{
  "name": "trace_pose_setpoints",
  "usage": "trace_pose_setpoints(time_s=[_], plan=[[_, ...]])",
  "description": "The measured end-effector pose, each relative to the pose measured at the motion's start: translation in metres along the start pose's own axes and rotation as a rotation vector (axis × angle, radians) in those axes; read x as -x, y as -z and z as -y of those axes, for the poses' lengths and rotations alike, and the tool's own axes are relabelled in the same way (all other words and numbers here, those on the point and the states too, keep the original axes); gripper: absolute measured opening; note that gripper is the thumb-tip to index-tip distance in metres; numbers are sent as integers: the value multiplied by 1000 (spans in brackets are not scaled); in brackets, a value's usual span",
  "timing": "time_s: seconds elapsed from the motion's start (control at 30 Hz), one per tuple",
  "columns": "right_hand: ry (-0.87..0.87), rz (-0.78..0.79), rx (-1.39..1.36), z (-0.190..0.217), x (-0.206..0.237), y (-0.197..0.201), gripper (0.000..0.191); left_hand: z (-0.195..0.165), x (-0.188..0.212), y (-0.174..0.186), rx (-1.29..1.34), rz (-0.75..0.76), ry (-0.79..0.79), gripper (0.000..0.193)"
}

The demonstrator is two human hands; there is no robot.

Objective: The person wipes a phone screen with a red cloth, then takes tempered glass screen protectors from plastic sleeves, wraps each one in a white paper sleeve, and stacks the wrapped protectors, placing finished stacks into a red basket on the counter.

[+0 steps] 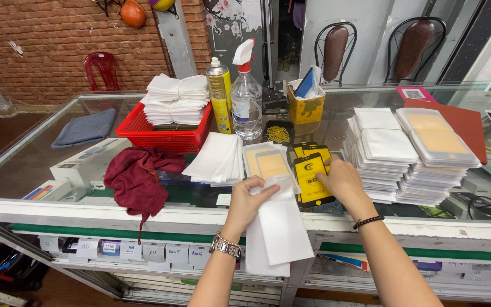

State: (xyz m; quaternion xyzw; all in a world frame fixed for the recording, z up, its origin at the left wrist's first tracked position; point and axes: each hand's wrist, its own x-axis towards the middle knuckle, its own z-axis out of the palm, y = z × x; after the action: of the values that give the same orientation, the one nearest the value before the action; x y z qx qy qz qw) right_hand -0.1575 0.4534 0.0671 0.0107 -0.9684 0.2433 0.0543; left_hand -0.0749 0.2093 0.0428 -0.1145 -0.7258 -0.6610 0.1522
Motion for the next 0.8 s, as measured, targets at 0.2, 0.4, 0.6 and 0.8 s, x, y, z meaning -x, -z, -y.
trace_pose_setpoints(time_s=[0.2, 0.4, 0.6, 0.8], plan=[[179, -224, 54, -3, 1, 0, 41, -11, 7, -5, -176, -24, -87, 28], [218, -263, -101, 10, 2, 25, 26, -20, 9, -8, -340, 7, -163, 25], [225, -235, -167, 19, 11, 22, 25, -18, 7, -10, -333, 14, -115, 26], [228, -346, -204, 24, 19, 28, 20, -15, 6, -10, -340, 41, -94, 24]])
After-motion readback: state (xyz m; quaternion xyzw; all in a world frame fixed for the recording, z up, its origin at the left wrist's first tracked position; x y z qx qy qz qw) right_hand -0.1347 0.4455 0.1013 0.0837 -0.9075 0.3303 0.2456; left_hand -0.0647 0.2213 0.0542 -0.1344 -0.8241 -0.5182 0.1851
